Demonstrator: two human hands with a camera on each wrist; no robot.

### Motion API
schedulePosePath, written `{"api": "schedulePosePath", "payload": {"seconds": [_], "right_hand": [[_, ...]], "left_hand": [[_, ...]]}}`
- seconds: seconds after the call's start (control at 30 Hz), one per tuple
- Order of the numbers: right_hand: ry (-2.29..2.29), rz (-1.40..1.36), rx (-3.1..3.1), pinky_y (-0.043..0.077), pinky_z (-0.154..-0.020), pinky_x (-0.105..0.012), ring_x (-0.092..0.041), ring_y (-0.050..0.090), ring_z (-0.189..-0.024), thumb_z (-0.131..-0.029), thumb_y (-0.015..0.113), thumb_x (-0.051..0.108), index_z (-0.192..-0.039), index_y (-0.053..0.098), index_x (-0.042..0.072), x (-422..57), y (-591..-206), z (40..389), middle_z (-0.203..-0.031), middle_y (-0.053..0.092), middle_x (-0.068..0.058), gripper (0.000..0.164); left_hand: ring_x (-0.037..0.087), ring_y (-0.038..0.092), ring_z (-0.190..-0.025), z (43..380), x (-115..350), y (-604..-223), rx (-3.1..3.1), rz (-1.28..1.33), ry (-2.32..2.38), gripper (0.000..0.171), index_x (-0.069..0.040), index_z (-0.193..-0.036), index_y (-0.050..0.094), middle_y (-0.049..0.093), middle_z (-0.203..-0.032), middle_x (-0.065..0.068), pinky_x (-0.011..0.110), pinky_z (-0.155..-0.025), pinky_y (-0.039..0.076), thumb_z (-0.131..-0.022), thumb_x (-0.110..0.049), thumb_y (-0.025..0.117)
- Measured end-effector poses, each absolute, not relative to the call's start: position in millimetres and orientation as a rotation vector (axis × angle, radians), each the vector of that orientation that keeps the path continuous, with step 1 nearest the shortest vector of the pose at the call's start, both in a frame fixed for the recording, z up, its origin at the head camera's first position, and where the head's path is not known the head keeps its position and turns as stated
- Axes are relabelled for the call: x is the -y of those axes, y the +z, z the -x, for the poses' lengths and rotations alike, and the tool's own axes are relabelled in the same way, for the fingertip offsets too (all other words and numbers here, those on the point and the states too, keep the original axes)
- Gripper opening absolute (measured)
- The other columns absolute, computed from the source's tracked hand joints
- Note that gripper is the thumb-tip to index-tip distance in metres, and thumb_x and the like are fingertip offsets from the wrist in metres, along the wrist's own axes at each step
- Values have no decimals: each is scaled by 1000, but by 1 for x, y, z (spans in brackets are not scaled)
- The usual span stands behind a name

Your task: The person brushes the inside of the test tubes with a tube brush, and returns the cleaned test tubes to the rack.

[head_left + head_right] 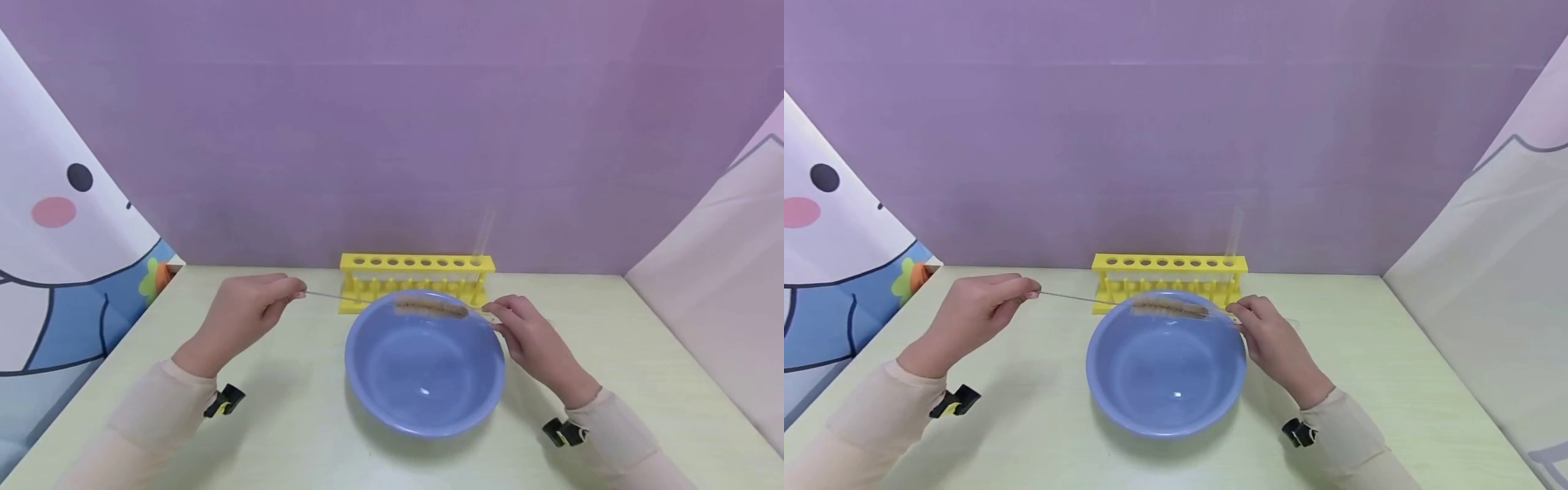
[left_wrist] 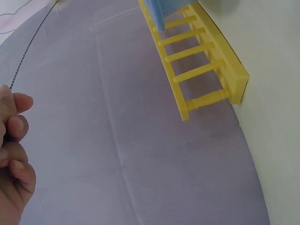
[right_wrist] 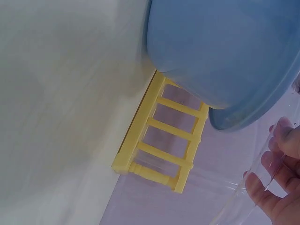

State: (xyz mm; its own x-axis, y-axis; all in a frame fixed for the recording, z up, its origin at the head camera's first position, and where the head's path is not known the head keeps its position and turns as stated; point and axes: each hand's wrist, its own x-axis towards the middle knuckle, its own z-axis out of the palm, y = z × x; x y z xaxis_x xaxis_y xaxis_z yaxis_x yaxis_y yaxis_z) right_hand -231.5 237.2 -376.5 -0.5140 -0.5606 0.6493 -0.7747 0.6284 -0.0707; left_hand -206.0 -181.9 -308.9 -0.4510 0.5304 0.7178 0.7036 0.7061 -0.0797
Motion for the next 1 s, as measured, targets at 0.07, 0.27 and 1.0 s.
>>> {"api": "schedulePosePath", "payload": {"seconds": [0.07, 0.27, 1.0], "right_hand": [[477, -1043, 2256, 52, -69, -34, -21, 52, -89, -67, 74, -14, -106, 63, -1, -237, -376, 232, -99, 56, -10, 43], [502, -1046, 2223, 50, -67, -33, -21, 52, -86, -65, 73, -17, -107, 63, -1, -232, -377, 230, -98, 57, -10, 46], [506, -1043, 2204, 48, -67, -28, -18, 51, -84, -66, 79, -7, -102, 63, 1, -230, -376, 229, -91, 56, -7, 40]], "left_hand": [[2, 43, -47, 207, 180, -309, 2152, 937, -303, 45, -14, -87, 65, 61, -64, -6, 23, -49, 44, -100, -42, 33], [5, 51, -51, 208, 175, -312, 2175, 950, -331, 43, -13, -88, 65, 65, -69, -5, 25, -51, 47, -99, -40, 34], [9, 64, -63, 211, 163, -315, 2227, 978, -420, 9, -14, -89, 68, 70, -79, -4, 28, -59, 52, -81, -10, 72]]}}
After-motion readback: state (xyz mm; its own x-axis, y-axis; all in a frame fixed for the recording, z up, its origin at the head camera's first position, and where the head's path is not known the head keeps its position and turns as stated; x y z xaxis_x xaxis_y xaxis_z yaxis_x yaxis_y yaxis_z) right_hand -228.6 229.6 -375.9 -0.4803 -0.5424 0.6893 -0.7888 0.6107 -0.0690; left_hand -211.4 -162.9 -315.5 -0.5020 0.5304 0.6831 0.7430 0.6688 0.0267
